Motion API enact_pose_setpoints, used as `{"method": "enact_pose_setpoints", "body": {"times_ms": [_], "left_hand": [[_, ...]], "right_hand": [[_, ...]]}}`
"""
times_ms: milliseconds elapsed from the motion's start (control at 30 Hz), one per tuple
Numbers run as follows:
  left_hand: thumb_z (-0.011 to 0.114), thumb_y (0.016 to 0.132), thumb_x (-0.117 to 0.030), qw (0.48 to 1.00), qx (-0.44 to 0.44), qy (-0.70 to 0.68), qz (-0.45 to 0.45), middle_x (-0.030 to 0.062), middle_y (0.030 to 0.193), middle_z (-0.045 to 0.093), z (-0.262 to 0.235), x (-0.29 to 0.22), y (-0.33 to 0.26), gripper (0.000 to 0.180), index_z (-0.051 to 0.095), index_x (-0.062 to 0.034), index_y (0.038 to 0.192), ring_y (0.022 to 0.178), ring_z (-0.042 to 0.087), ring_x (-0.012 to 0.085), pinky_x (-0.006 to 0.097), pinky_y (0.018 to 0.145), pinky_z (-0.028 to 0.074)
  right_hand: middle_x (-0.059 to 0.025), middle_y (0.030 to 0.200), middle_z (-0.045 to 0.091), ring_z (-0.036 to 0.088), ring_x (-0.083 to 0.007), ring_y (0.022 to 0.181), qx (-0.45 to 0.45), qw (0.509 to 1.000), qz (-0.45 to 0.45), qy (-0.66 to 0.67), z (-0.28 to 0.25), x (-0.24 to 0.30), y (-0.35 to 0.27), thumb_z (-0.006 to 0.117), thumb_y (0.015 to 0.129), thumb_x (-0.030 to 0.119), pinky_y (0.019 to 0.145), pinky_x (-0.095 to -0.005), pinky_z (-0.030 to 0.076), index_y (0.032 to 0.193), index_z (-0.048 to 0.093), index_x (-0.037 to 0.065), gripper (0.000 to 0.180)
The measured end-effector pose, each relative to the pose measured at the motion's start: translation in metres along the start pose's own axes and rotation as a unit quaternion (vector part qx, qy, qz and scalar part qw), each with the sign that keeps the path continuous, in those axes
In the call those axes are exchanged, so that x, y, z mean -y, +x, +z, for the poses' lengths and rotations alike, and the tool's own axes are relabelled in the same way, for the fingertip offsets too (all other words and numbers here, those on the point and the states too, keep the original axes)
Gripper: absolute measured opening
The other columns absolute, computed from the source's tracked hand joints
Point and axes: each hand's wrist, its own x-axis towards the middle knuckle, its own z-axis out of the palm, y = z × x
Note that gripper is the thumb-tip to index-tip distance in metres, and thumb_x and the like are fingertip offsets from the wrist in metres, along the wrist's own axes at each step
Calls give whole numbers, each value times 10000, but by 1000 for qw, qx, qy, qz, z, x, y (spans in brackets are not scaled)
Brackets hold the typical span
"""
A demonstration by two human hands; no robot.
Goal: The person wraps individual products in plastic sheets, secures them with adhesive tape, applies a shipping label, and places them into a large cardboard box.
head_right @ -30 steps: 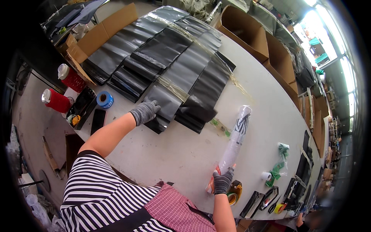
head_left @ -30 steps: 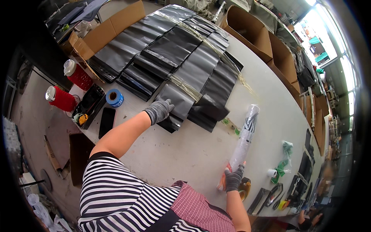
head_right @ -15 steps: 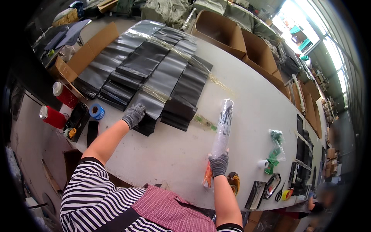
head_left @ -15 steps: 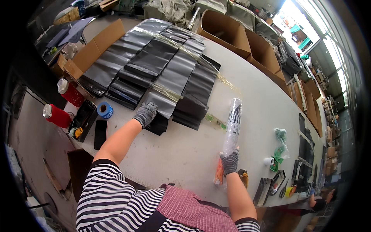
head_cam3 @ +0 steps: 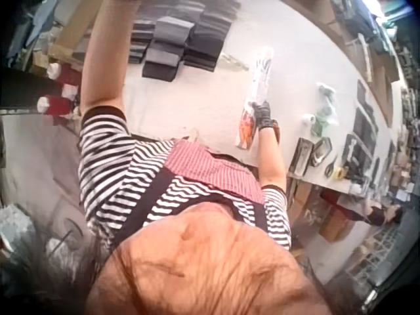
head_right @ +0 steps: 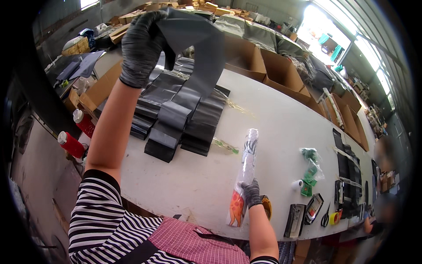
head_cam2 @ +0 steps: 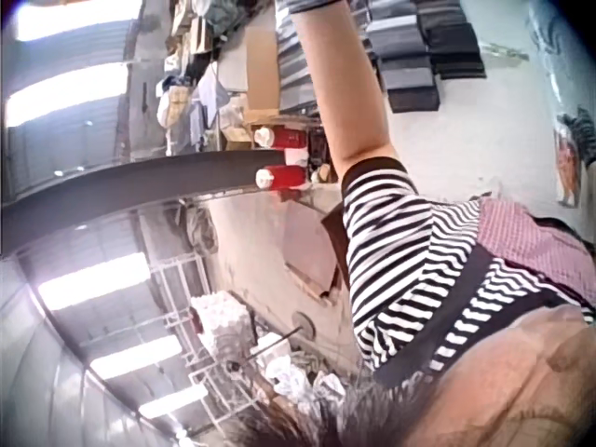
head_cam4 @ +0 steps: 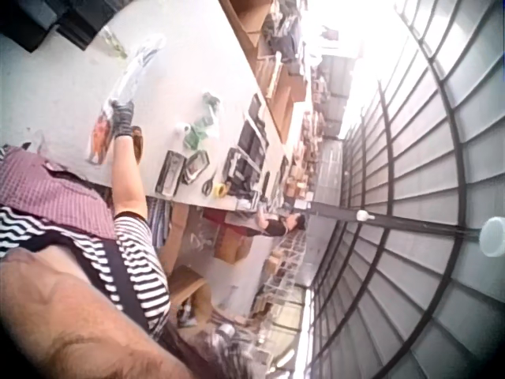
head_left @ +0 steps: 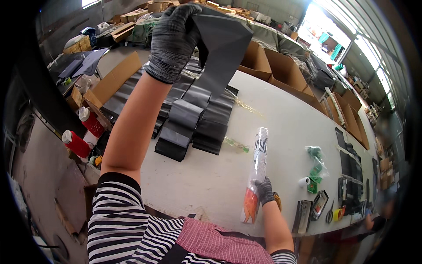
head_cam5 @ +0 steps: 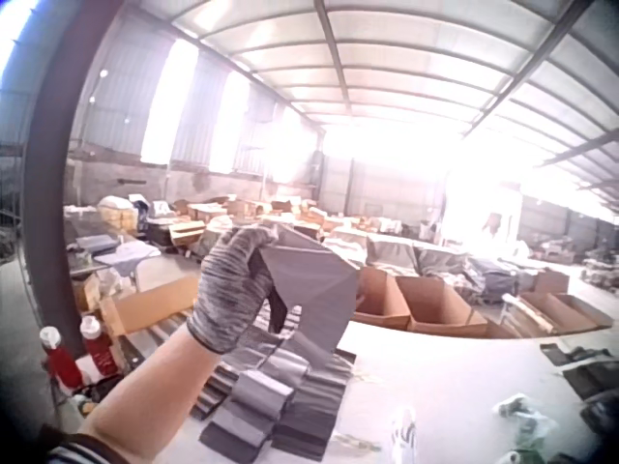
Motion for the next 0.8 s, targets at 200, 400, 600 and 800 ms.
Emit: {"method": "enact_pose_setpoints", "body": {"times_ms": [200,400,600,800], "left_hand": [[616,848,-107,976,214,41,-8,121,939,664,15,-80,-41,229,654,-131,1072,981,645,315,411,812,525],[553,858,-137,814,577,65,21,77,1012,669,84,-171,-226,194,670,-173,1008,1052,606,269,425,819,499],[514,902,-121,652,750,-53,-96,127,1108,643,98,-260,-401,201,667,-110,1030,1086,599,304,408,888,523],[543,874,-128,602,741,-184,-236,157,1038,645,107,-287,-457,169,635,-82,1008,989,620,346,410,845,512]], "right_hand": [[-143,1173,591,594,-260,1018,21,996,-36,78,-44,-1,-84,769,641,52,879,-374,513,1312,436,-5,751],[-104,1233,562,557,-237,1100,40,981,-60,181,-77,-12,-164,770,648,106,969,-351,465,1390,386,10,841],[-105,1251,547,536,-221,1138,13,991,-61,119,-90,-21,-223,763,650,148,1011,-346,427,1420,359,23,878],[-263,1142,605,624,-393,1041,14,985,-44,-169,-74,-43,-258,790,641,294,897,-426,506,1448,308,12,981]]}}
